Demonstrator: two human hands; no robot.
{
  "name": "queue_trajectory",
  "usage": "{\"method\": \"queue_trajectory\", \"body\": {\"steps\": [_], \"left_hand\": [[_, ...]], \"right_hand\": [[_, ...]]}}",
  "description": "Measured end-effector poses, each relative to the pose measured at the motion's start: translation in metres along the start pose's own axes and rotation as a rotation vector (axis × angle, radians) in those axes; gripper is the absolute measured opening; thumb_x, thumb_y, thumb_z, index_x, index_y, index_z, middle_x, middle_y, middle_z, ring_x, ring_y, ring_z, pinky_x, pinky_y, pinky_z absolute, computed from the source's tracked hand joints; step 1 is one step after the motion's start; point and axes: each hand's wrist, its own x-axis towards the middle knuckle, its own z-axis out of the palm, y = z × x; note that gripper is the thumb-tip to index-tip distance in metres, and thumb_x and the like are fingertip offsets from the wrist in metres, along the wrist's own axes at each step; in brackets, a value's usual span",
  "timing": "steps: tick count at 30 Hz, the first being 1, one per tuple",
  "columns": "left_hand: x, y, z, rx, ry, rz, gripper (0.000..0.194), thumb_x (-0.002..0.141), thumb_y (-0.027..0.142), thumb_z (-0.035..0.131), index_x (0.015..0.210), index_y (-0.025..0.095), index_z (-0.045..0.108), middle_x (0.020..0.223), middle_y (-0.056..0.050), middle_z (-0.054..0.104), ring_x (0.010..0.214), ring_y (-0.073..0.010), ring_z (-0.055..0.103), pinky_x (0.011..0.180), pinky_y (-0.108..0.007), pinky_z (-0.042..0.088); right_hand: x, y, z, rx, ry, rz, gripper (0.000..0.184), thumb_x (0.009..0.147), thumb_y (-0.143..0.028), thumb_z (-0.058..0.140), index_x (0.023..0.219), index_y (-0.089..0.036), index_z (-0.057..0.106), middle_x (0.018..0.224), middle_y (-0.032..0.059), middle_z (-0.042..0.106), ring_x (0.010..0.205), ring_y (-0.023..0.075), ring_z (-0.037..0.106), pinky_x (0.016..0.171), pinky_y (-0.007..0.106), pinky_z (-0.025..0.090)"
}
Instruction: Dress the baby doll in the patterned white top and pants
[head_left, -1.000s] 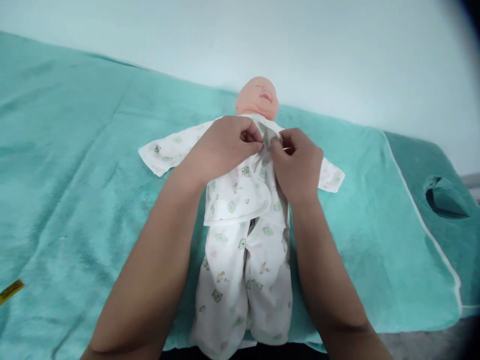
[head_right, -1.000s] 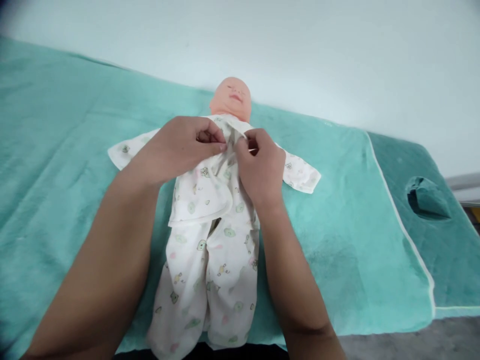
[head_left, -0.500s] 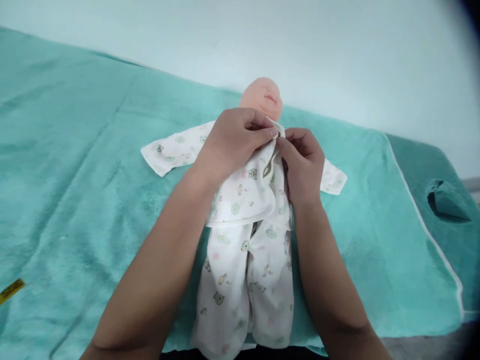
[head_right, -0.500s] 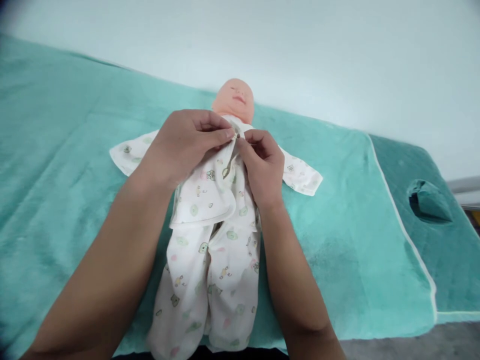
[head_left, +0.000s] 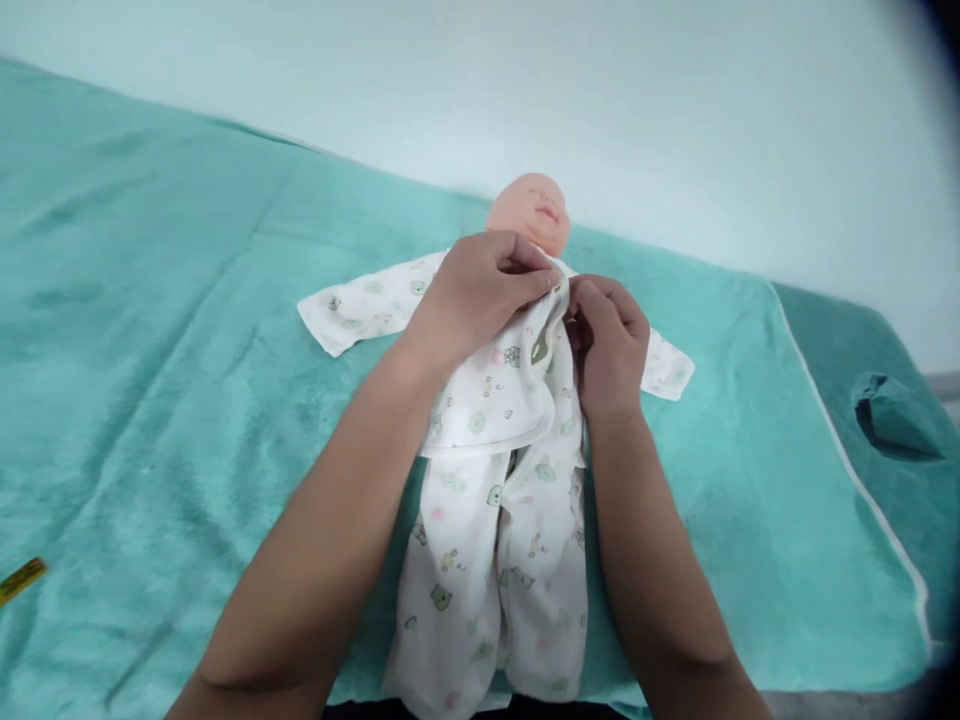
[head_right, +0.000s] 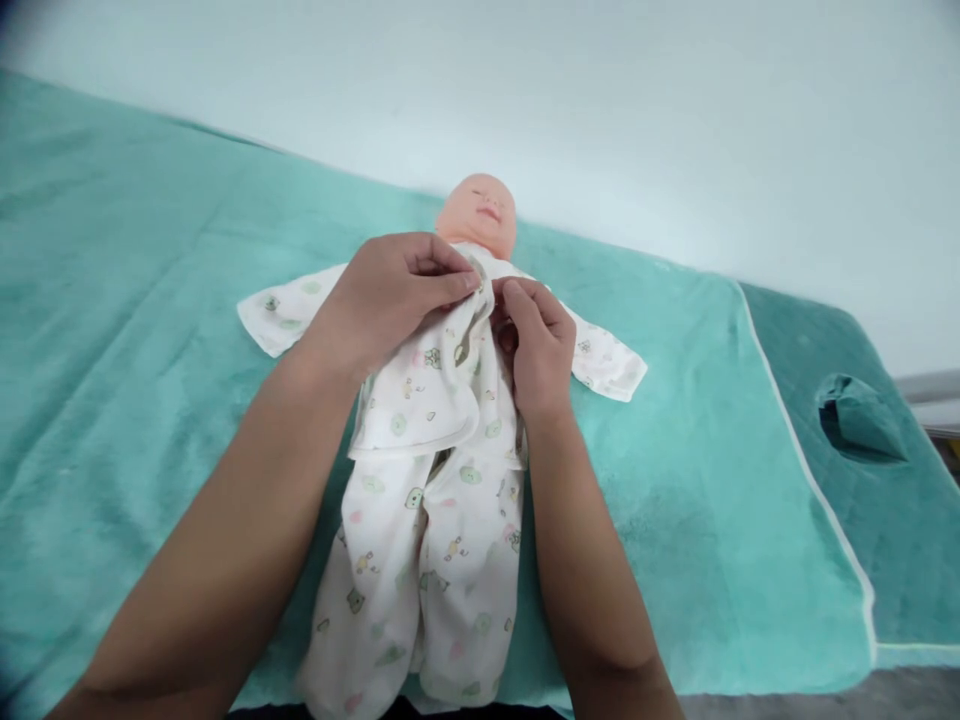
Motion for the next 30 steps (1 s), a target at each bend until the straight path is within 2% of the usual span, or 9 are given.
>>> {"method": "queue_trajectory", "body": {"steps": [3, 9, 21, 27, 30], "left_hand": [[0.0, 0.0, 0.0, 0.005, 0.002, 0.009, 0.01, 0.082, 0.027, 0.066, 0.076, 0.02, 0.063, 0.075, -0.002, 0.062, 0.075, -0.0152, 0.058, 0.066, -0.028, 0.048], [0.002, -0.002, 0.001, 0.048, 0.028, 0.044, 0.011, 0.08, 0.024, 0.066, 0.071, 0.019, 0.062, 0.071, -0.001, 0.061, 0.074, -0.0145, 0.058, 0.066, -0.028, 0.047], [0.006, -0.008, 0.003, 0.094, 0.055, 0.062, 0.006, 0.078, 0.018, 0.064, 0.072, 0.019, 0.064, 0.075, -0.001, 0.066, 0.072, -0.0137, 0.058, 0.066, -0.028, 0.047], [0.008, -0.014, 0.001, 0.061, 0.02, 0.062, 0.004, 0.081, 0.019, 0.064, 0.077, 0.021, 0.065, 0.073, 0.0, 0.065, 0.069, -0.0135, 0.059, 0.062, -0.028, 0.048], [0.006, -0.011, 0.001, 0.069, 0.003, 0.064, 0.002, 0.081, 0.02, 0.065, 0.08, 0.02, 0.066, 0.076, 0.0, 0.067, 0.072, -0.0143, 0.061, 0.065, -0.028, 0.049]], "right_hand": [[0.002, 0.002, -0.001, -0.004, -0.02, 0.029, 0.035, 0.095, -0.058, 0.051, 0.095, -0.025, 0.065, 0.076, -0.001, 0.058, 0.066, 0.014, 0.058, 0.056, 0.028, 0.049], [0.004, -0.003, -0.002, 0.087, -0.054, 0.101, 0.027, 0.085, -0.051, 0.07, 0.097, -0.026, 0.067, 0.08, -0.0013, 0.061, 0.071, 0.0134, 0.06, 0.06, 0.027, 0.05], [0.007, 0.006, -0.006, 0.071, -0.104, 0.137, 0.02, 0.085, -0.042, 0.069, 0.1, -0.028, 0.068, 0.074, -0.0021, 0.059, 0.062, 0.0122, 0.056, 0.052, 0.026, 0.043], [0.009, 0.004, -0.006, 0.018, -0.119, 0.088, 0.025, 0.083, -0.04, 0.072, 0.103, -0.028, 0.062, 0.099, 0.0006, 0.062, 0.065, 0.0109, 0.055, 0.053, 0.027, 0.044], [0.008, 0.001, -0.006, -0.006, -0.143, 0.05, 0.026, 0.083, -0.039, 0.073, 0.104, -0.029, 0.062, 0.102, 0.0003, 0.06, 0.067, 0.0105, 0.055, 0.056, 0.027, 0.045]]}}
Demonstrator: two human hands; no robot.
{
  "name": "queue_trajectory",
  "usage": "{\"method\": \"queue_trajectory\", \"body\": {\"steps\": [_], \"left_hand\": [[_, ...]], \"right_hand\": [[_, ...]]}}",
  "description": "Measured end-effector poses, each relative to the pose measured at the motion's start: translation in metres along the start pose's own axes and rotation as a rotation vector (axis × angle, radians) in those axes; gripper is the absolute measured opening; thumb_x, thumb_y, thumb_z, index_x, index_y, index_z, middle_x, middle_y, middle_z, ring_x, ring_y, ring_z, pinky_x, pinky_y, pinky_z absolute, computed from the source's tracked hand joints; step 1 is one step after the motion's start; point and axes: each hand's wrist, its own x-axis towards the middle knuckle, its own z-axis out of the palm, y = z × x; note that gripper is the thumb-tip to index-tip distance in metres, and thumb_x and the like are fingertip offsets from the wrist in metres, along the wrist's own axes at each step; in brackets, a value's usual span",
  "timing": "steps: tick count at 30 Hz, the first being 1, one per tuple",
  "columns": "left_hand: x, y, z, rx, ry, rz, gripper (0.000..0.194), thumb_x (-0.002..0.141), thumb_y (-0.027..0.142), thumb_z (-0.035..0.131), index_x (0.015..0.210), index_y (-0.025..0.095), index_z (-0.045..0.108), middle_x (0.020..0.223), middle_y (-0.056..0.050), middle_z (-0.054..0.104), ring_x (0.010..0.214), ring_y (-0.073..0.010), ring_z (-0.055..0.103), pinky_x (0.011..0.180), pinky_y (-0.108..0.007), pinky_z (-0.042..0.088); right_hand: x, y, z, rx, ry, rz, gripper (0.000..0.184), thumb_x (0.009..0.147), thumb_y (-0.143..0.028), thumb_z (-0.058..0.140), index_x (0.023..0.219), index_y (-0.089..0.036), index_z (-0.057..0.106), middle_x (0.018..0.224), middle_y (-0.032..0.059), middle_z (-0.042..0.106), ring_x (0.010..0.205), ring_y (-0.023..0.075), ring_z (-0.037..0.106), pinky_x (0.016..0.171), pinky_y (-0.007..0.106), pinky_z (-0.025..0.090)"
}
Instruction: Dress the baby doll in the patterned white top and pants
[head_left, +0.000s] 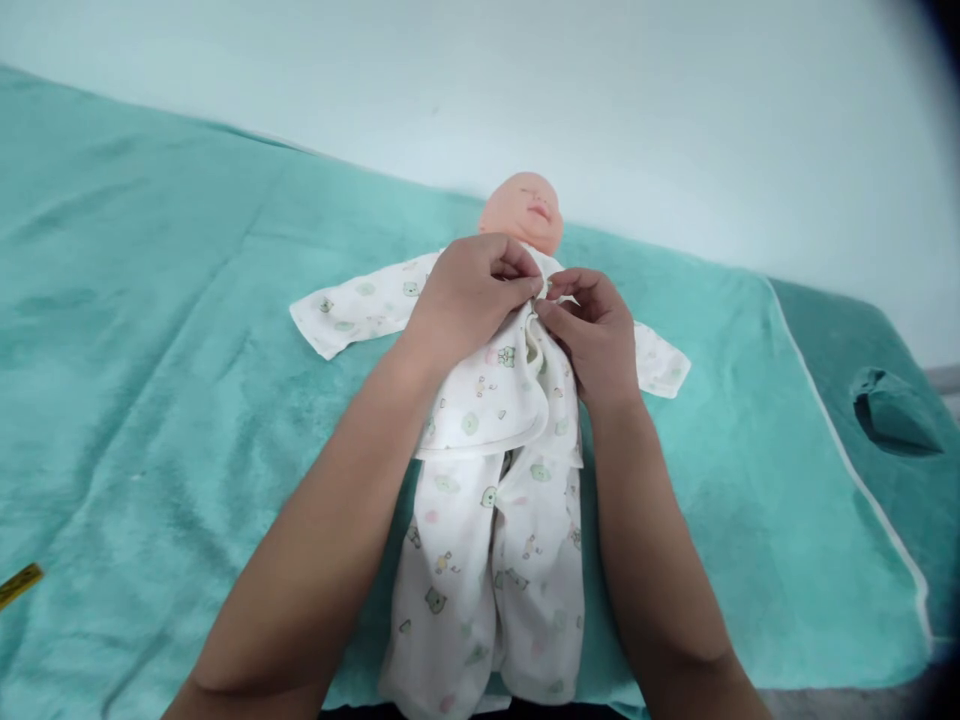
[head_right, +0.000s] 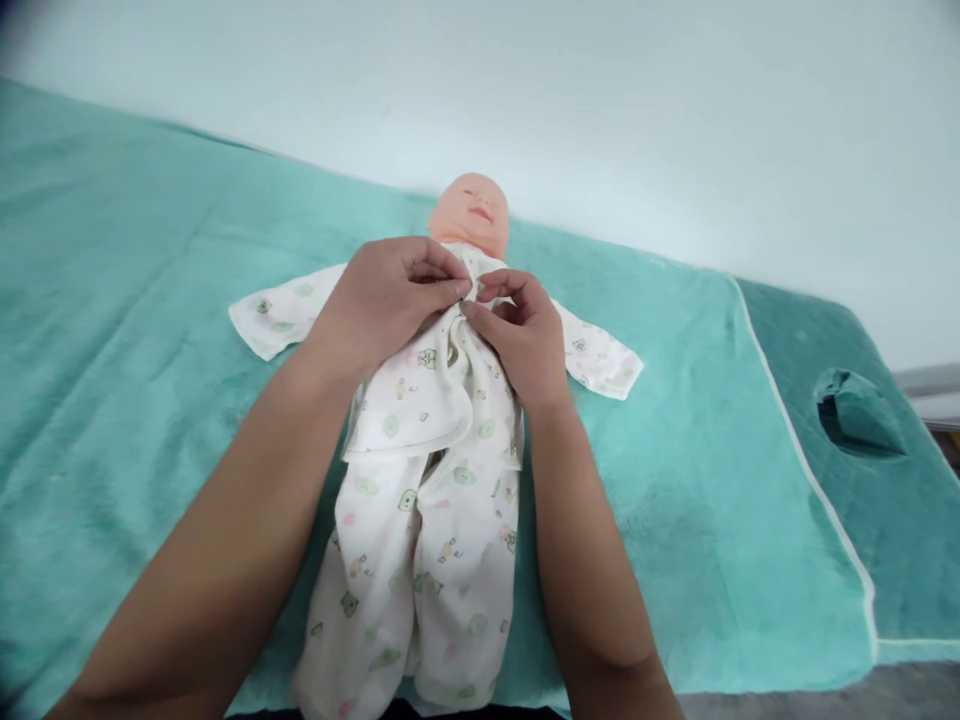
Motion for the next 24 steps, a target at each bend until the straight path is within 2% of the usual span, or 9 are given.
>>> {"method": "queue_trajectory", "body": {"steps": [4, 8, 12, 18, 24], "left_hand": [[-0.0031, 0.0068, -0.0008, 0.025, -0.014, 0.007, 0.009, 0.08, 0.022, 0.068, 0.089, 0.02, 0.068, 0.086, -0.001, 0.071, 0.083, -0.0163, 0.066, 0.072, -0.029, 0.051], [-0.0034, 0.0081, -0.0009, 0.065, -0.014, -0.01, 0.019, 0.081, 0.018, 0.066, 0.1, 0.02, 0.068, 0.09, -0.001, 0.074, 0.08, -0.0167, 0.067, 0.07, -0.031, 0.051], [0.0006, 0.0034, -0.0016, 0.079, -0.011, -0.009, 0.017, 0.08, 0.017, 0.067, 0.097, 0.021, 0.067, 0.086, -0.001, 0.073, 0.077, -0.0173, 0.067, 0.068, -0.033, 0.051], [0.003, -0.0014, -0.0005, -0.166, -0.036, -0.077, 0.018, 0.081, 0.02, 0.069, 0.099, 0.023, 0.063, 0.091, -0.001, 0.072, 0.077, -0.0162, 0.068, 0.065, -0.032, 0.053], [-0.0005, 0.0018, 0.0021, -0.071, 0.024, -0.021, 0.013, 0.083, 0.019, 0.067, 0.094, 0.025, 0.062, 0.087, 0.002, 0.072, 0.083, -0.0163, 0.066, 0.072, -0.034, 0.053]], "right_hand": [[-0.0024, -0.0029, 0.0017, -0.047, 0.01, -0.02, 0.025, 0.085, -0.039, 0.071, 0.106, -0.029, 0.061, 0.101, -0.0002, 0.059, 0.072, 0.0112, 0.056, 0.061, 0.028, 0.047], [-0.003, -0.0029, 0.0015, -0.093, 0.001, -0.037, 0.026, 0.086, -0.038, 0.07, 0.109, -0.03, 0.06, 0.103, -0.0001, 0.061, 0.076, 0.0125, 0.056, 0.064, 0.028, 0.048], [-0.0021, -0.0022, 0.0002, -0.059, -0.006, -0.009, 0.026, 0.084, -0.033, 0.069, 0.108, -0.029, 0.061, 0.107, -0.0002, 0.062, 0.075, 0.0119, 0.056, 0.066, 0.028, 0.049], [-0.0026, -0.003, 0.0033, -0.022, 0.04, 0.016, 0.021, 0.083, -0.03, 0.068, 0.102, -0.027, 0.062, 0.103, -0.0014, 0.063, 0.071, 0.01, 0.053, 0.064, 0.027, 0.047], [-0.0031, -0.006, 0.0068, -0.059, 0.088, -0.006, 0.017, 0.083, -0.031, 0.067, 0.099, -0.026, 0.061, 0.097, -0.0009, 0.063, 0.074, 0.0115, 0.055, 0.066, 0.028, 0.047]]}}
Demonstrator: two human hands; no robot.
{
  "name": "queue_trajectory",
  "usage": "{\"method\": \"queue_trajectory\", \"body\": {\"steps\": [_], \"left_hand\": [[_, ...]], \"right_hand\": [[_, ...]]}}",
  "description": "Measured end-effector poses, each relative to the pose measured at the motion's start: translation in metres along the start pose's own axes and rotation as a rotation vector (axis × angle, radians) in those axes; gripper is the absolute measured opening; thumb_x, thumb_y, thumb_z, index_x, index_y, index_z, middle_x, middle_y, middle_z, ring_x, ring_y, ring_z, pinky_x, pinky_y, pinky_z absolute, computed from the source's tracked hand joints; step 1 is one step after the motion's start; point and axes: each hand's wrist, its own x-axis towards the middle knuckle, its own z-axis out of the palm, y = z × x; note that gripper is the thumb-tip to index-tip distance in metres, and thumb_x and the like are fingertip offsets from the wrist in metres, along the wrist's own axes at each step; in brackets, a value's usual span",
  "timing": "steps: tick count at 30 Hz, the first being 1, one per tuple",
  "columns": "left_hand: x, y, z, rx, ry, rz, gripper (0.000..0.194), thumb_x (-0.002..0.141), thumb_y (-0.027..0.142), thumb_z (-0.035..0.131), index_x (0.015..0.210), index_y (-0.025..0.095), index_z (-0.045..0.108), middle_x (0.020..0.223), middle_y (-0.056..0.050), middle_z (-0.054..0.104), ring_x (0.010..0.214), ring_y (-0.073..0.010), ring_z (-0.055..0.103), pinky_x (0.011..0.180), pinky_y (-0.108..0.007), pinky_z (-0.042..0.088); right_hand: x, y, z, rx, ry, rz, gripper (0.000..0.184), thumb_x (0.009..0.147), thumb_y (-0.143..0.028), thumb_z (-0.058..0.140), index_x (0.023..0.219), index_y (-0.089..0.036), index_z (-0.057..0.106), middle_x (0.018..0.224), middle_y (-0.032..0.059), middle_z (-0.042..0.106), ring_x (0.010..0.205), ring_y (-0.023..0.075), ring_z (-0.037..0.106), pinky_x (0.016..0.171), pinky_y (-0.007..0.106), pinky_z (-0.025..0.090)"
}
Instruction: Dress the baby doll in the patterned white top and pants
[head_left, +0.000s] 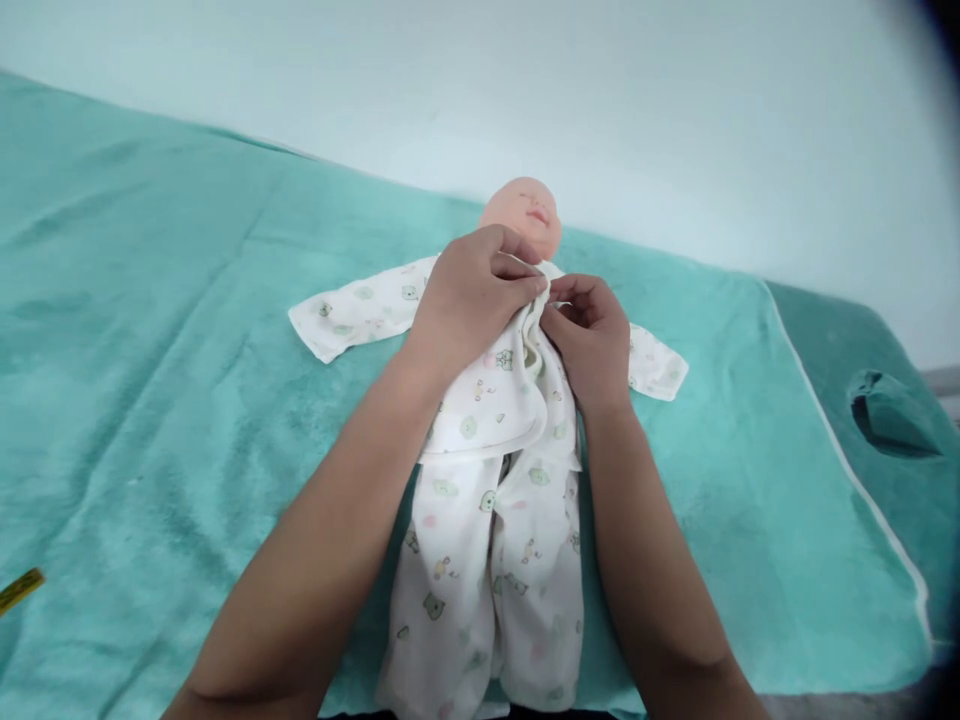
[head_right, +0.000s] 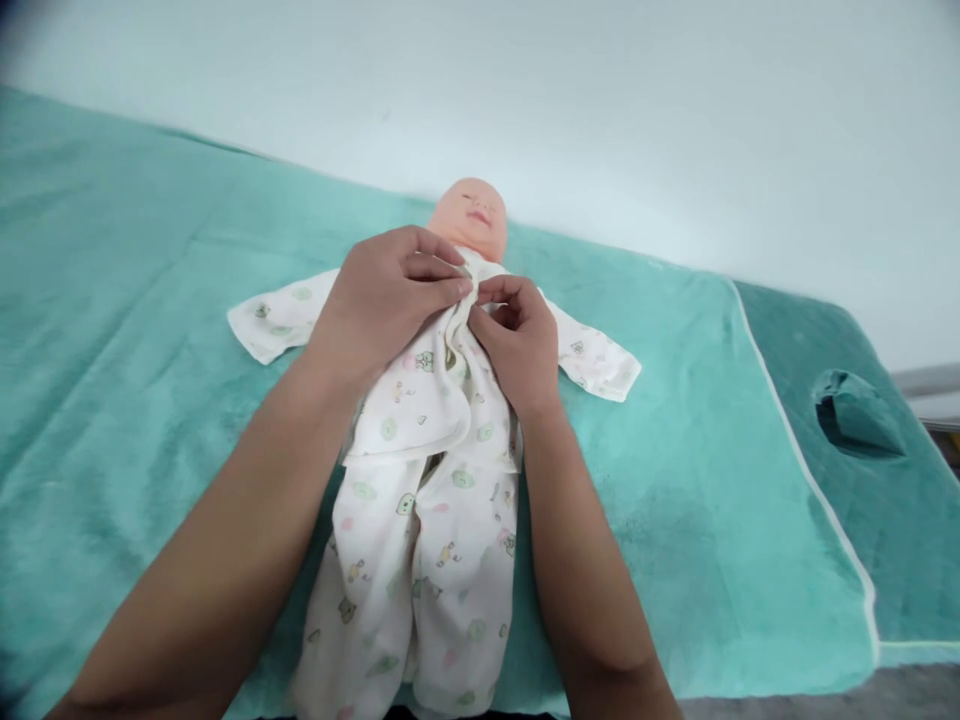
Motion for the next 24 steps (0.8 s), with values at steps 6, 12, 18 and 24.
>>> {"method": "queue_trajectory", "body": {"steps": [6, 12, 18, 24], "left_hand": [[-0.001, 0.004, 0.0, 0.104, 0.056, 0.032, 0.014, 0.081, 0.017, 0.068, 0.093, 0.021, 0.062, 0.088, 0.0, 0.072, 0.084, -0.0159, 0.066, 0.077, -0.035, 0.051], [-0.002, 0.012, -0.002, 0.152, -0.008, 0.027, 0.016, 0.079, 0.015, 0.067, 0.094, 0.021, 0.065, 0.09, -0.001, 0.074, 0.086, -0.0175, 0.067, 0.073, -0.033, 0.05], [-0.003, 0.014, -0.001, 0.151, -0.005, 0.021, 0.017, 0.079, 0.012, 0.061, 0.092, 0.021, 0.066, 0.088, 0.0, 0.073, 0.082, -0.0167, 0.067, 0.068, -0.032, 0.049], [-0.002, 0.009, -0.005, 0.048, -0.049, -0.027, 0.017, 0.079, 0.015, 0.065, 0.094, 0.023, 0.065, 0.086, 0.0, 0.071, 0.071, -0.0149, 0.064, 0.059, -0.029, 0.048]], "right_hand": [[-0.001, -0.001, 0.001, -0.063, -0.003, 0.015, 0.017, 0.085, -0.034, 0.064, 0.1, -0.026, 0.06, 0.099, 0.001, 0.062, 0.077, 0.0136, 0.056, 0.065, 0.028, 0.048], [0.0, 0.0, 0.0, -0.091, 0.006, -0.001, 0.015, 0.084, -0.03, 0.063, 0.098, -0.026, 0.059, 0.098, 0.0005, 0.061, 0.073, 0.0125, 0.053, 0.064, 0.028, 0.046], [0.0, 0.0, 0.001, -0.061, 0.009, 0.017, 0.018, 0.08, -0.024, 0.063, 0.097, -0.026, 0.059, 0.097, -0.0011, 0.061, 0.068, 0.011, 0.05, 0.064, 0.028, 0.046], [0.001, -0.001, -0.005, -0.023, -0.058, 0.034, 0.018, 0.083, -0.031, 0.065, 0.1, -0.028, 0.061, 0.099, 0.0, 0.062, 0.073, 0.0132, 0.055, 0.064, 0.029, 0.048]]}}
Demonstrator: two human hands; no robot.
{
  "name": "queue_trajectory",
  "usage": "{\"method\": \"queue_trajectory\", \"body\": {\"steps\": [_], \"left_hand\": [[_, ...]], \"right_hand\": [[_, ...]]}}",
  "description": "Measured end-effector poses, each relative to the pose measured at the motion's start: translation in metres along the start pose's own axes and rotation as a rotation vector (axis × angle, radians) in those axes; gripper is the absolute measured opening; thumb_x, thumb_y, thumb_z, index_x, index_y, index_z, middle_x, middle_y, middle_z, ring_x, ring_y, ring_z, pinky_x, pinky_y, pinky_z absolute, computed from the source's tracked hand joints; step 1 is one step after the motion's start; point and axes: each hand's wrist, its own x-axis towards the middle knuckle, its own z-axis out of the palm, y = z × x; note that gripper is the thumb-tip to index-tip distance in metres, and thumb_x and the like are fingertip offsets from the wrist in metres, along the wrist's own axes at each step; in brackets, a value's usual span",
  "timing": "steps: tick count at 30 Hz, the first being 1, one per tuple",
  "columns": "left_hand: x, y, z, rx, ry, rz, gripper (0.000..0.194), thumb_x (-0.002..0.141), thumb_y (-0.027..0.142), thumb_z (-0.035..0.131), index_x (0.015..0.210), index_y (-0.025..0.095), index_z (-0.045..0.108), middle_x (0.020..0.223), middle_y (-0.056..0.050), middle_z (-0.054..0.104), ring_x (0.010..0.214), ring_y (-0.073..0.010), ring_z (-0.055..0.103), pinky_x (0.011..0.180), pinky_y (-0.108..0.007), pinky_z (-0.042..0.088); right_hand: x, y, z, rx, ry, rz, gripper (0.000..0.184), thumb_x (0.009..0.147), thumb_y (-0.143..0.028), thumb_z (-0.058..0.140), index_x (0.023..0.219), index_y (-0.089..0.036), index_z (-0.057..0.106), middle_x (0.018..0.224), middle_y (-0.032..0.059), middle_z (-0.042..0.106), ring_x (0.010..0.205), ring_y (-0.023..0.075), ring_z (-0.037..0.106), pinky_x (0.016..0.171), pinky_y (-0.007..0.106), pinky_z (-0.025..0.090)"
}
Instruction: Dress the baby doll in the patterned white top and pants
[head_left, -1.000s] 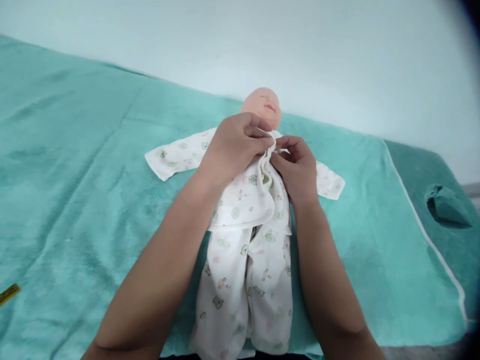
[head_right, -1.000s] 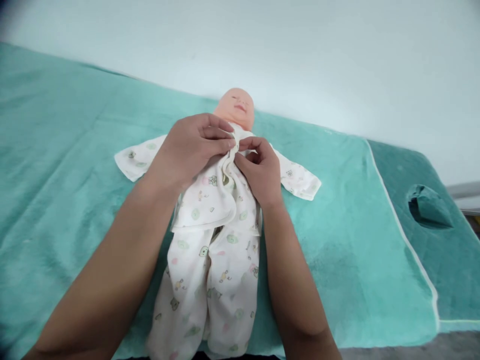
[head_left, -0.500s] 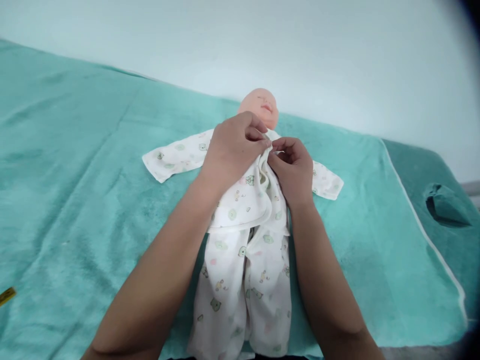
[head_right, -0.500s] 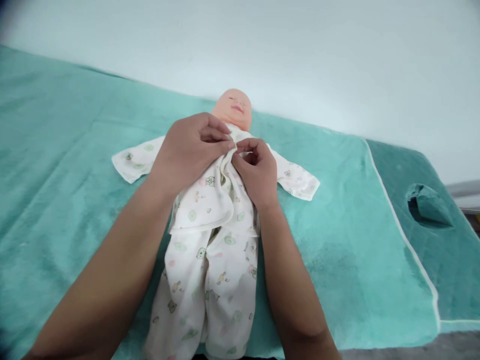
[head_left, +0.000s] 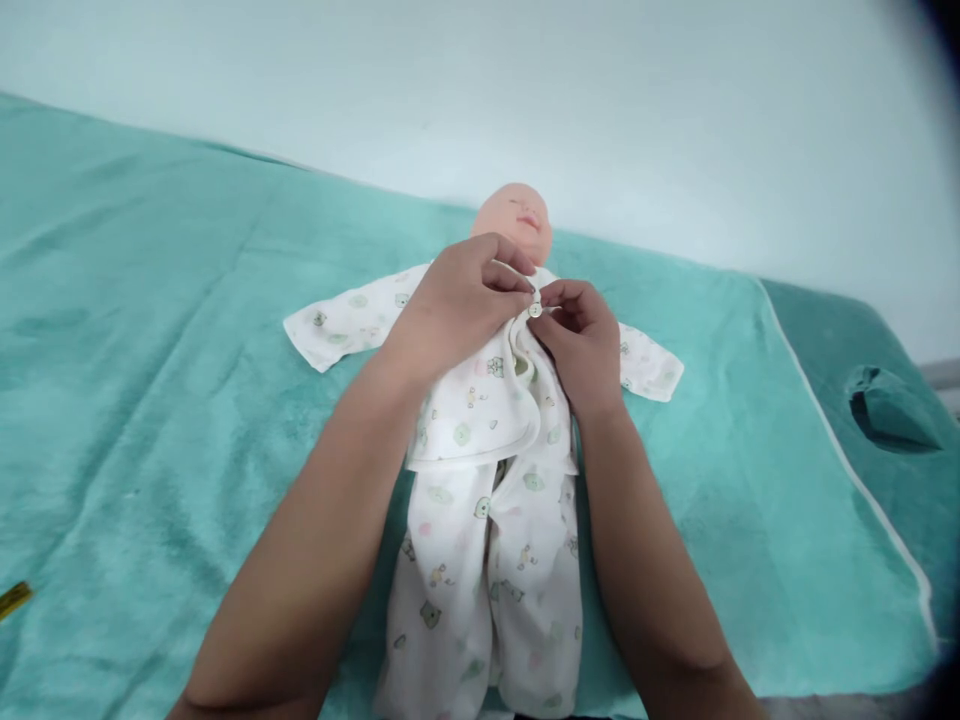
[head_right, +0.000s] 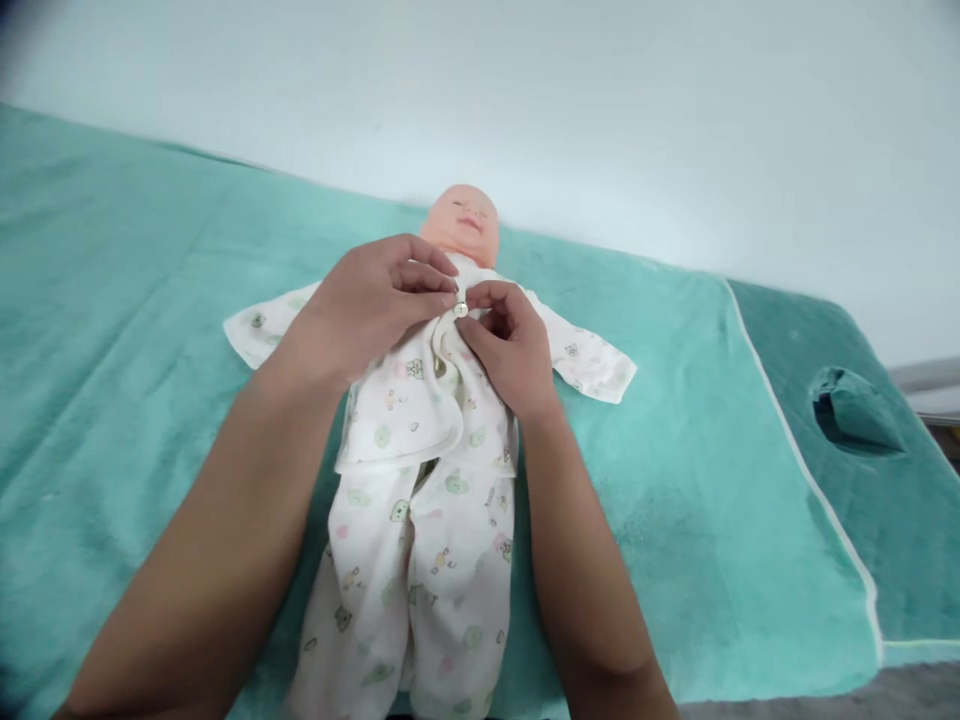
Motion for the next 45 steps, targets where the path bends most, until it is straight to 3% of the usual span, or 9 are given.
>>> {"method": "queue_trajectory", "body": {"steps": [4, 14, 20, 25, 29, 33, 36, 41, 45], "left_hand": [[0.002, -0.005, 0.002, -0.026, 0.02, 0.032, 0.017, 0.079, 0.015, 0.067, 0.093, 0.024, 0.065, 0.085, -0.001, 0.069, 0.076, -0.0152, 0.065, 0.065, -0.029, 0.052], [0.007, -0.017, 0.014, 0.22, 0.183, 0.176, 0.029, 0.078, 0.004, 0.05, 0.082, 0.022, 0.073, 0.098, -0.004, 0.065, 0.091, -0.0172, 0.062, 0.09, -0.033, 0.05], [-0.012, -0.021, 0.016, 0.254, 0.272, 0.277, 0.028, 0.083, 0.007, 0.049, 0.081, 0.022, 0.072, 0.1, -0.005, 0.065, 0.094, -0.018, 0.062, 0.087, -0.033, 0.05], [-0.046, -0.028, 0.01, 0.224, 0.265, 0.283, 0.02, 0.086, 0.015, 0.053, 0.087, 0.025, 0.07, 0.098, -0.003, 0.067, 0.086, -0.0169, 0.061, 0.075, -0.031, 0.049], [-0.064, -0.037, 0.003, 0.204, 0.169, 0.243, 0.018, 0.09, 0.021, 0.053, 0.093, 0.026, 0.07, 0.089, -0.002, 0.066, 0.077, -0.0162, 0.057, 0.07, -0.031, 0.046], [-0.063, -0.038, 0.001, 0.252, 0.092, 0.262, 0.016, 0.091, 0.025, 0.054, 0.096, 0.027, 0.069, 0.085, -0.001, 0.063, 0.074, -0.0155, 0.055, 0.069, -0.03, 0.044], [-0.061, -0.034, -0.001, 0.291, 0.067, 0.279, 0.013, 0.093, 0.029, 0.055, 0.092, 0.025, 0.067, 0.078, 0.0, 0.06, 0.072, -0.0153, 0.053, 0.068, -0.029, 0.043], [-0.062, -0.029, -0.003, 0.326, 0.05, 0.249, 0.012, 0.092, 0.032, 0.059, 0.084, 0.023, 0.063, 0.076, 0.001, 0.058, 0.07, -0.0146, 0.052, 0.066, -0.029, 0.043], [-0.062, -0.033, -0.006, 0.444, 0.021, 0.314, 0.006, 0.088, 0.03, 0.065, 0.089, 0.024, 0.066, 0.089, -0.002, 0.06, 0.08, -0.0164, 0.055, 0.071, -0.03, 0.045]], "right_hand": [[0.002, 0.001, -0.005, 0.078, -0.095, 0.023, 0.022, 0.087, -0.041, 0.065, 0.104, -0.028, 0.062, 0.098, 0.0012, 0.063, 0.072, 0.0144, 0.057, 0.061, 0.03, 0.049], [0.001, 0.001, 0.002, 0.037, -0.025, -0.032, 0.015, 0.086, -0.033, 0.066, 0.099, -0.026, 0.065, 0.098, 0.0001, 0.066, 0.073, 0.0131, 0.054, 0.069, 0.03, 0.049], [-0.023, -0.015, 0.003, -0.162, 0.008, -0.095, 0.009, 0.087, -0.032, 0.061, 0.089, -0.024, 0.061, 0.085, -0.0018, 0.061, 0.065, 0.0117, 0.048, 0.067, 0.029, 0.044], [-0.049, -0.025, -0.008, -0.368, -0.098, -0.126, 0.019, 0.086, -0.041, 0.066, 0.091, -0.024, 0.06, 0.08, -0.0017, 0.059, 0.065, 0.0131, 0.05, 0.065, 0.03, 0.041], [-0.06, -0.042, -0.011, -0.575, -0.212, -0.132, 0.028, 0.082, -0.049, 0.07, 0.095, -0.026, 0.06, 0.08, -0.0018, 0.06, 0.064, 0.0143, 0.049, 0.06, 0.029, 0.036], [-0.064, -0.047, -0.005, -0.677, -0.169, -0.118, 0.02, 0.085, -0.039, 0.067, 0.1, -0.027, 0.061, 0.086, 0.0003, 0.063, 0.066, 0.0156, 0.051, 0.058, 0.029, 0.031], [-0.06, -0.04, -0.005, -0.536, -0.158, -0.101, 0.007, 0.089, -0.031, 0.06, 0.093, -0.026, 0.063, 0.075, -0.0015, 0.059, 0.064, 0.0151, 0.05, 0.06, 0.029, 0.034], [-0.054, -0.034, -0.006, -0.132, -0.068, 0.023, 0.011, 0.09, -0.031, 0.057, 0.085, -0.023, 0.063, 0.068, -0.0033, 0.051, 0.063, 0.0135, 0.045, 0.059, 0.028, 0.036], [-0.057, -0.036, -0.002, 0.001, 0.045, -0.038, 0.016, 0.09, -0.029, 0.057, 0.077, -0.022, 0.063, 0.068, -0.0032, 0.052, 0.065, 0.0129, 0.046, 0.061, 0.027, 0.036]]}}
